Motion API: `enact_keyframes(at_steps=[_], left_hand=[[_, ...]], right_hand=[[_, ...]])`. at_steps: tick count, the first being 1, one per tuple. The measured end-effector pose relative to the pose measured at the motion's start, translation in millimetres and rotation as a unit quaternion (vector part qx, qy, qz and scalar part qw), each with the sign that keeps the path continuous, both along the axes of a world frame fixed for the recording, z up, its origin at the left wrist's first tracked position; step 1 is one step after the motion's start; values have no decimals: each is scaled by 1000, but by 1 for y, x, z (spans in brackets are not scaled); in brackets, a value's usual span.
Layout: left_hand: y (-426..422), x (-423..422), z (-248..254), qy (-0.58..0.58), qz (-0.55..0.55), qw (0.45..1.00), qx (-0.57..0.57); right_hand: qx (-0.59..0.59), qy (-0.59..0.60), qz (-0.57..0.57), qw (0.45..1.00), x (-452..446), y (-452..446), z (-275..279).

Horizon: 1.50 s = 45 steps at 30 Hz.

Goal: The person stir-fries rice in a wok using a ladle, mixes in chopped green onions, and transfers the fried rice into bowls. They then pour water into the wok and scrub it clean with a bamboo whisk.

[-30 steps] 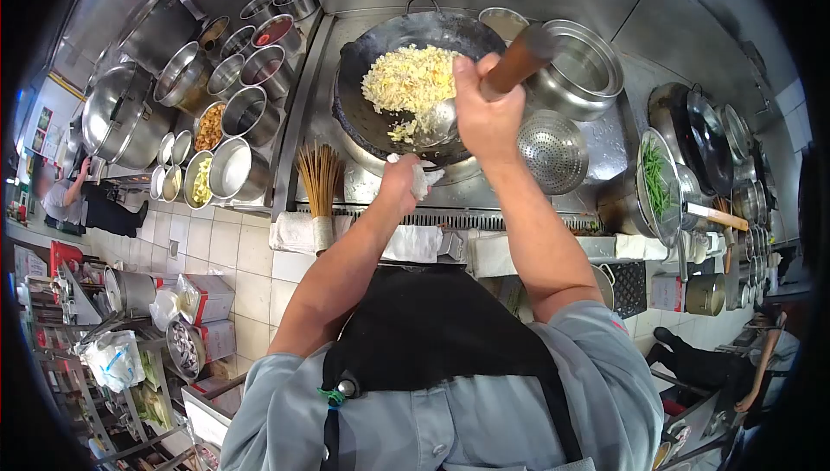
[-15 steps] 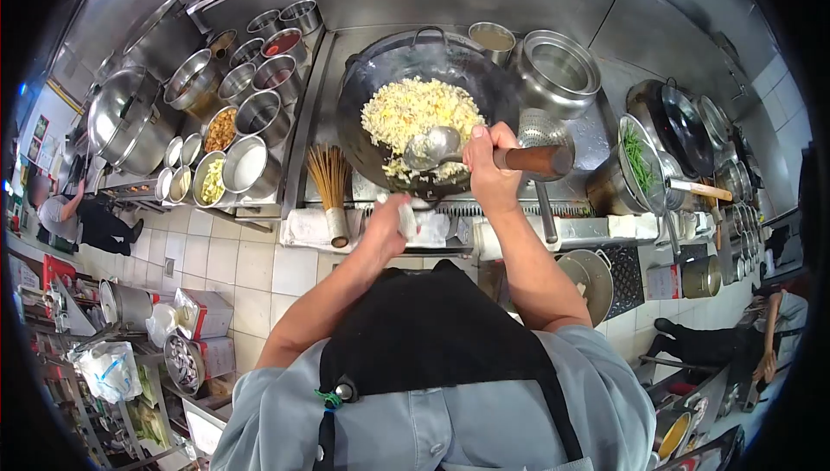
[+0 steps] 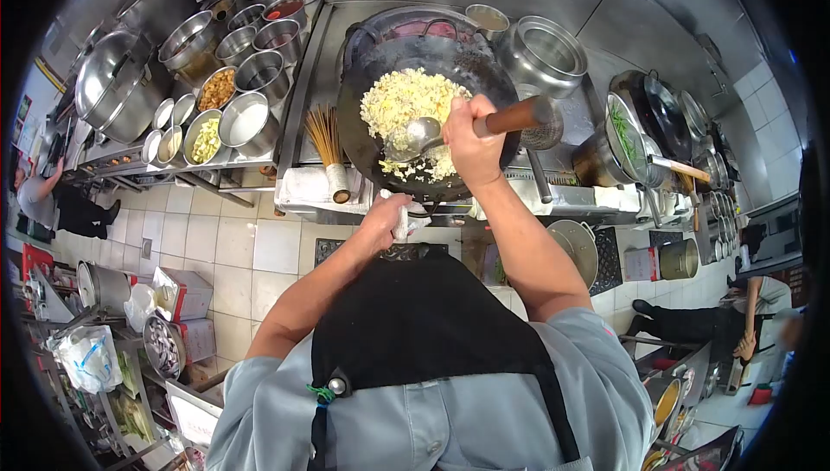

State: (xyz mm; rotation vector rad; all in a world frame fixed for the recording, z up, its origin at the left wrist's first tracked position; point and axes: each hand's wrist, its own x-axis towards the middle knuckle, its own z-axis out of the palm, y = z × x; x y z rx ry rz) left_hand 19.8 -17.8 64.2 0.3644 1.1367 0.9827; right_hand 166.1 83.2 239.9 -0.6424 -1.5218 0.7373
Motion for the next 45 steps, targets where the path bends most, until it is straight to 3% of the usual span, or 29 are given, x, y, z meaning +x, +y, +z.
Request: enact_keyframes(at_steps=[4,6,9,10,13,15,17,19,22,25,26,29,30,33,36,39,41,45], left_hand=[[-3,0,-9,29,11,999,23],[0,0,5,24,9,999,35],[4,-2,-4,24,1,1000,10],[5,-2,-14,31,17,999,7],[6,-3,-26,32,9,999,31],[3,-1,4,36,7,998,43],[0,-1,7,44,-1,998,37],[-2,-2,4,18,-12,999,30],[2,-3,10,4,-44,998,42],[0,-2,16,16,-37,999,34],[0,-1,18,34,-34,998,32],[4,-5,-5,-5,-52,998,34],[7,-5,-9,-10,-51,998,30],[5,-6,-20,-8,-40,999,34],[3,-5,-21,9,-11,999,51],[2,-4,-14,23,-17,998,51],[0,-4,-22,9,-20,996,83],[6,-11,-36,8,-14,998,64]], right_hand=[[-114,71,-6,991,-3,-17,44],[-41,24,-3,999,2,-37,43],[-47,-2,6,999,-3,-18,-14],[-1,28,-9,1000,1,1,-28],[-148,147,6,978,16,4,28],[-148,142,-7,979,24,-34,64],[-47,84,-7,995,36,-48,45],[-57,70,-62,994,43,-21,-20],[-76,171,32,982,64,2,-2],[-80,204,-4,976,81,-15,42],[-43,153,-41,986,84,-25,52],[-39,146,-50,987,89,3,6],[-36,189,-3,981,87,23,-10],[-125,230,-34,964,77,43,44],[-79,203,-13,976,65,32,97],[-48,229,-67,970,45,44,75],[-118,202,-72,969,30,80,15],[-170,161,-82,969,42,92,72]])
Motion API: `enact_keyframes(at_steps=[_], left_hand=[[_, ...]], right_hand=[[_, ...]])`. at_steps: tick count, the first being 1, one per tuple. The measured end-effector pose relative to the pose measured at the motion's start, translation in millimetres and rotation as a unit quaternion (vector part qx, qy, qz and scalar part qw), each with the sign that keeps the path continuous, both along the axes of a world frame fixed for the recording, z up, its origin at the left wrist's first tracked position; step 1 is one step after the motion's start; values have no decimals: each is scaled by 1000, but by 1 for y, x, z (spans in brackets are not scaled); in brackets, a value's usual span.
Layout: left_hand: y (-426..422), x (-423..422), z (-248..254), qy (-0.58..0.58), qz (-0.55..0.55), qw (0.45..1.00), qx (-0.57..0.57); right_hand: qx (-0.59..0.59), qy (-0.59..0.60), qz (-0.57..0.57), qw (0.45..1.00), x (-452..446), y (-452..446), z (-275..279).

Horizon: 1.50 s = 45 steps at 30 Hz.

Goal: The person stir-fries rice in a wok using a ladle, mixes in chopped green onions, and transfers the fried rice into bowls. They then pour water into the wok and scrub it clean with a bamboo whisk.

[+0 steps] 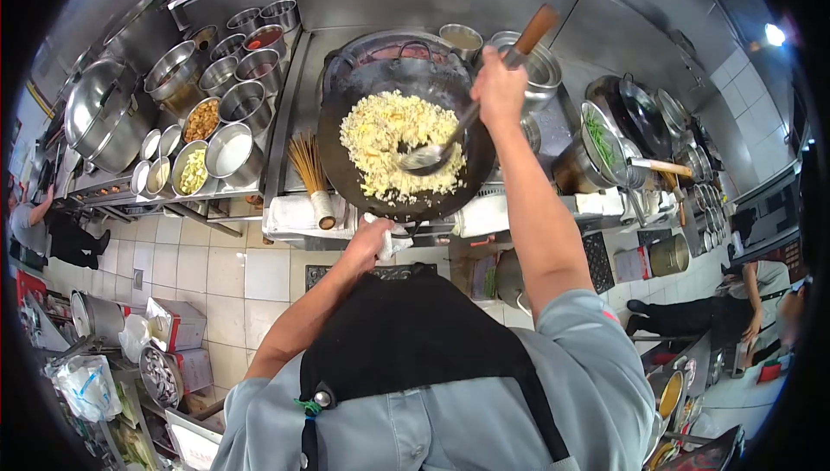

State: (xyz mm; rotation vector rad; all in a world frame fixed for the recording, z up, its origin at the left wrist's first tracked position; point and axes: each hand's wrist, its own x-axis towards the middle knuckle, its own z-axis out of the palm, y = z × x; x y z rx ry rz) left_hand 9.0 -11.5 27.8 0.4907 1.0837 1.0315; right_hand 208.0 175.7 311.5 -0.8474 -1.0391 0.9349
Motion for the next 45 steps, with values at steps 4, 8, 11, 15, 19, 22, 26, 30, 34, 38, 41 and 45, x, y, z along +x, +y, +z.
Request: enact_keyframes(at_steps=[4,8,11,15,19,22,26,30,34,38,41,45], left_hand=[[-1,3,-9,-3,29,999,28],[-2,5,-8,-11,42,999,13],[-5,4,9,8,31,999,-3],[-2,2,6,9,14,1000,-8],[-3,5,10,51,33,998,24],[0,1,-5,61,31,997,47],[-6,4,6,28,39,998,47],[3,1,-30,88,60,991,75],[-4,7,4,108,76,990,57],[-2,6,21,66,70,992,83],[-4,7,7,59,76,994,53],[-6,9,-2,64,87,993,56]], right_hand=[[120,29,-14,992,17,-11,20],[43,53,23,997,-6,10,-36],[23,23,73,997,-31,-23,3],[137,-19,88,986,-61,-40,-31],[125,-181,22,975,-67,17,-24],[148,-144,2,978,-67,4,14],[162,-50,8,986,-58,30,-30],[102,-161,-48,980,-47,45,-2],[152,-102,-93,979,-22,48,-10],[95,-50,16,994,-39,58,-31],[138,-56,2,989,-54,65,-10],[153,-8,27,988,-90,72,-46]])
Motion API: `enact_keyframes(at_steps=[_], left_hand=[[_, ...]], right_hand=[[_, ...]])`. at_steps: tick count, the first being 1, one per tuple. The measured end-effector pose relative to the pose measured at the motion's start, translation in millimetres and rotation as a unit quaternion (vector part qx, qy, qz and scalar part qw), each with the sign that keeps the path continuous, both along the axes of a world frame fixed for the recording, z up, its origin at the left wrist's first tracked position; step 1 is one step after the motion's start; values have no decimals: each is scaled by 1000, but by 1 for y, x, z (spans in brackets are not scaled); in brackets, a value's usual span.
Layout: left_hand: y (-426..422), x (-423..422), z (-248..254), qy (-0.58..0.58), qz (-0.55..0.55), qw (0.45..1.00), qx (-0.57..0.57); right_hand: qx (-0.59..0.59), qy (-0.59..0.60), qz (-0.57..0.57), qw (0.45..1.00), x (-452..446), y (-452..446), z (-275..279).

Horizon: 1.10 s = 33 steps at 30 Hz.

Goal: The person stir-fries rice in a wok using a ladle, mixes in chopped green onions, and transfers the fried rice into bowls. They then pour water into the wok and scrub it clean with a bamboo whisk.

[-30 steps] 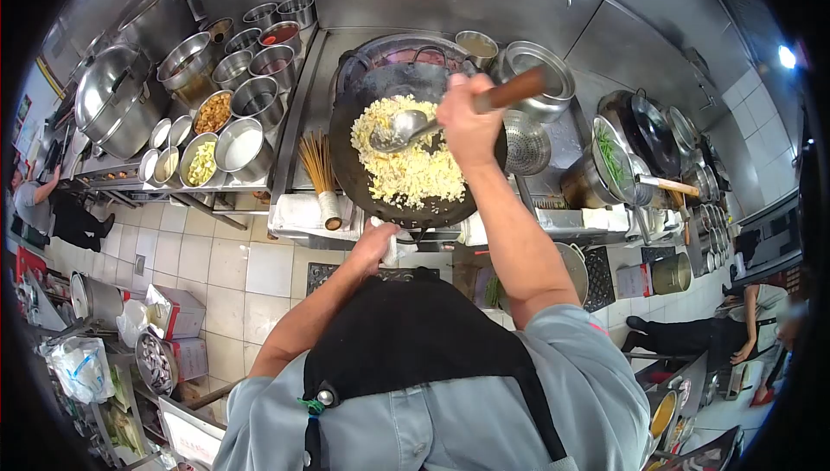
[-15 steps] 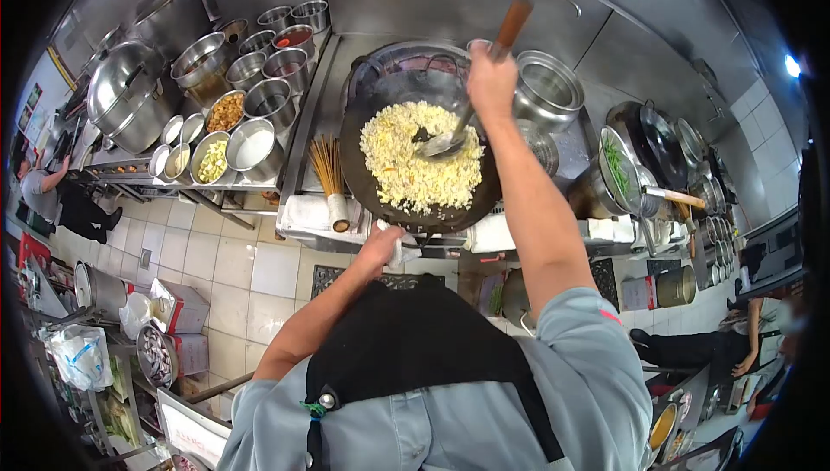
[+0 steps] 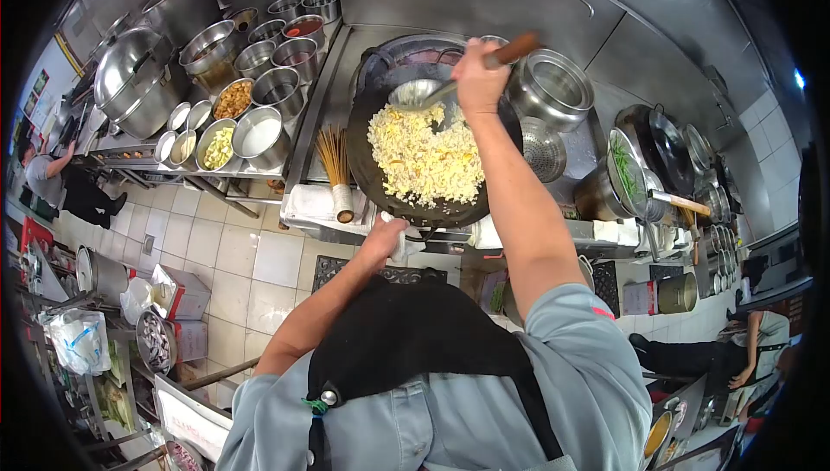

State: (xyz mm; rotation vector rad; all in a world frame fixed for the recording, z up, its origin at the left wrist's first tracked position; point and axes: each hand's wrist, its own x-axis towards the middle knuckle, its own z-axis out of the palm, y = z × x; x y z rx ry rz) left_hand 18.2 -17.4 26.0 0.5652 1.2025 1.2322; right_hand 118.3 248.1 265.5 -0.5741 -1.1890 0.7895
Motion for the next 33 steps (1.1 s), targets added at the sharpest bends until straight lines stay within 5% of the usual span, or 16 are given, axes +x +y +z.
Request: enact_keyframes(at_steps=[6,9,11,14,17,20,23,27,31,33], left_hand=[[4,-3,-2,3,-19,999,28],[-1,2,14,26,13,1000,10],[0,1,3,65,-14,998,20],[7,2,-17,82,18,995,48],[9,-6,-40,153,-30,984,85],[4,3,-13,92,3,995,24],[2,-1,-30,5,-5,1000,27],[-1,-1,-8,-19,-1,999,26],[7,-5,-33,-12,-19,999,30],[5,2,-13,-9,14,999,28]], right_hand=[[7,-138,-16,990,-12,-65,55],[35,-40,87,995,-16,-72,8],[31,-109,24,993,-23,-77,-2],[-5,-194,24,981,-20,-126,55],[152,-166,58,973,-10,-178,31],[120,-164,83,976,-3,-166,-29],[18,-94,17,995,19,-102,-23],[62,-103,-33,992,57,-147,34],[40,-49,0,998,65,-110,-66],[-43,-4,44,998,59,-118,-31]])
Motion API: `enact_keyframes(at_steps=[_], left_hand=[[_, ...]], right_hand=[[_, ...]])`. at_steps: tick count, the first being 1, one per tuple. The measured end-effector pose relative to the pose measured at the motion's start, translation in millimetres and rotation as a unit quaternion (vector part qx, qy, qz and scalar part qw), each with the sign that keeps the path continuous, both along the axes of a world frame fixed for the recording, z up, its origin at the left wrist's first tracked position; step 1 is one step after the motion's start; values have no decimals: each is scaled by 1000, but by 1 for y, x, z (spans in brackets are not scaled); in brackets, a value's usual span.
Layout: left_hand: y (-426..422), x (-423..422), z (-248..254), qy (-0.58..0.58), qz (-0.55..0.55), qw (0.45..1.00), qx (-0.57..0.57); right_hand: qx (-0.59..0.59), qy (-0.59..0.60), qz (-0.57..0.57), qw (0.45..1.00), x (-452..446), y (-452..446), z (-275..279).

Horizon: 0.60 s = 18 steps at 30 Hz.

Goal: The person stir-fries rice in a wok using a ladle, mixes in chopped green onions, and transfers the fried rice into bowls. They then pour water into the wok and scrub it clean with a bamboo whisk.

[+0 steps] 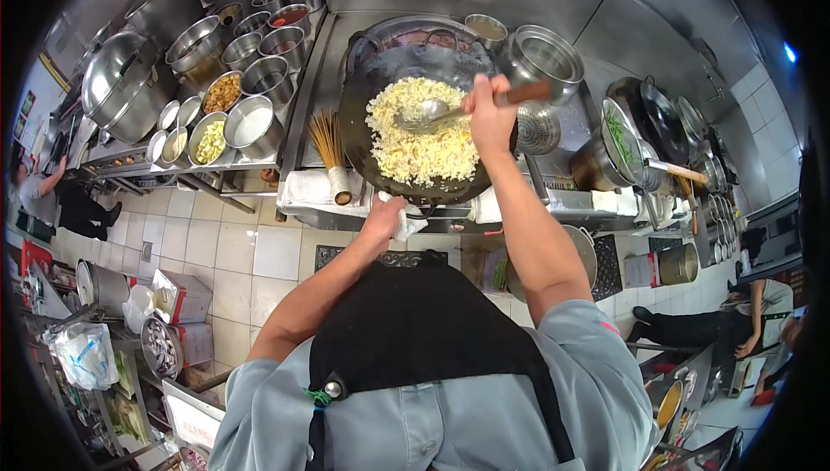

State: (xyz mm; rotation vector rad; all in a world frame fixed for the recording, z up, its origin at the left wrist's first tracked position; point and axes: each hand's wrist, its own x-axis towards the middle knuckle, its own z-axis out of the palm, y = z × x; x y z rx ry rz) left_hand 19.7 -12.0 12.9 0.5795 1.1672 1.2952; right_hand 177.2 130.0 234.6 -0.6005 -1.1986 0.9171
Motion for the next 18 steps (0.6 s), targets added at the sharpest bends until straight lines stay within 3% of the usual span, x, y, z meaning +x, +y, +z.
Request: enact_keyframes(at_steps=[3,7,8,11,14,15,17,18], left_hand=[[2,0,-6,5,11,1000,5],[-6,0,24,-21,-22,999,-12],[-1,-3,8,-14,-37,999,0],[2,-6,-5,-2,-39,999,24],[7,-3,-18,20,7,999,25],[7,-4,-18,15,4,1000,1],[3,-3,0,-25,-10,999,-30],[1,-3,0,-38,-26,999,-25]], right_hand=[[-44,38,32,998,-7,-45,52],[33,-41,12,999,-20,-61,-13],[46,-48,-6,998,-17,-43,-27],[-49,7,-21,999,-6,-33,27],[31,-69,-48,996,5,-71,54],[45,-57,-42,996,7,-85,50],[57,-66,-30,996,11,-57,-20],[65,-70,-27,995,8,-57,-22]])
